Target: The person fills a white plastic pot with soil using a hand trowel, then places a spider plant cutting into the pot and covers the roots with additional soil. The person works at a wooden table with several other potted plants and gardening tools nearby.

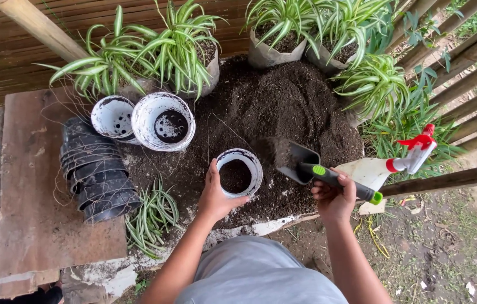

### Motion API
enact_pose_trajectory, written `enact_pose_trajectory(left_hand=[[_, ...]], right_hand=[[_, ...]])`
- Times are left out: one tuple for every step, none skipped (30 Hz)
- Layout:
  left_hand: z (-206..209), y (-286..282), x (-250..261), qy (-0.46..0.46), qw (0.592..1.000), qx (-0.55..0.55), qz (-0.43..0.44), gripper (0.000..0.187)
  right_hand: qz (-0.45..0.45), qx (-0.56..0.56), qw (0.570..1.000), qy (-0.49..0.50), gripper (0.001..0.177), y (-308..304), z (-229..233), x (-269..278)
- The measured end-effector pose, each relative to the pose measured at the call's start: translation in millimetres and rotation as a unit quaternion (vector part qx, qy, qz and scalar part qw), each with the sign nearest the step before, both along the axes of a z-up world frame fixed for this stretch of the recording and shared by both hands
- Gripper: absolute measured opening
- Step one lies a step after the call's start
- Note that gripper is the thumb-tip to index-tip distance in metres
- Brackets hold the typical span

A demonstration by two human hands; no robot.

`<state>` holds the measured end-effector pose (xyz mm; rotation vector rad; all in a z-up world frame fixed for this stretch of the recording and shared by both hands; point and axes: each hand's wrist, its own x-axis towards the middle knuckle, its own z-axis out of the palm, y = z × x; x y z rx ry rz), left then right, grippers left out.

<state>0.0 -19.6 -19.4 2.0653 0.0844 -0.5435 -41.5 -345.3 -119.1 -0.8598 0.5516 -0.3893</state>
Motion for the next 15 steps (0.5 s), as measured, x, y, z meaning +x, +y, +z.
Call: enact_pose_trajectory(left_hand=[[0,0,1,0.001,1.000,-0.001,0.002,0.144],[0,1,2,-0.001,1.000,-0.005,0.001,0.144],[0,1,3,-0.002,1.000,-0.009,0.001,0.143],[1,1,2,-0.002,1.000,-0.010,0.002,0.143],[3,1,2,0.001,1.000,-0.005,-0.001,0.143],[5,1,1,0.003,1.000,0.000,-0.003,0.142],[6,1,2,0.002,1.000,-0.001,-0.003,0.142],[7,1,1,0.003,1.000,-0.005,-0.002,0.142],[7,1,1,0.004,1.000,-0.009,-0.002,0.141],[5,1,1,0.004,1.000,-0.010,-0.001,0.141],[3,2,2,0.004,1.000,-0.004,-0.003,0.140],[1,2,2,0.003,1.000,0.001,-0.005,0.140],[0,2,2,0.003,1.000,0.000,-0.003,0.140],[-2,2,2,0.002,1.000,0.000,-0.005,0.139],[-4,3,2,0.001,1.000,0.000,-0.007,0.138]], right_hand=[[0.002,-0.001,1.000,0.001,0.036,4,5,-1],[0.025,-0.020,0.999,0.003,0.036,7,11,-1],[0.049,-0.040,0.998,0.005,0.036,11,16,-2],[0.050,-0.041,0.998,0.005,0.036,20,31,-1],[0.070,-0.074,0.995,0.011,0.034,28,46,0],[0.090,-0.107,0.990,0.016,0.033,37,61,2],[0.090,-0.108,0.990,0.016,0.033,42,69,2],[0.099,-0.141,0.985,0.018,0.032,47,77,2],[0.107,-0.173,0.979,0.020,0.031,52,85,2],[0.108,-0.174,0.979,0.020,0.031,53,90,2],[0.114,-0.199,0.973,0.025,0.030,54,94,2],[0.119,-0.224,0.967,0.031,0.029,55,98,2],[0.121,-0.225,0.966,0.031,0.029,58,104,3],[0.130,-0.249,0.959,0.032,0.029,60,110,3],[0.139,-0.273,0.952,0.033,0.028,63,115,3]])
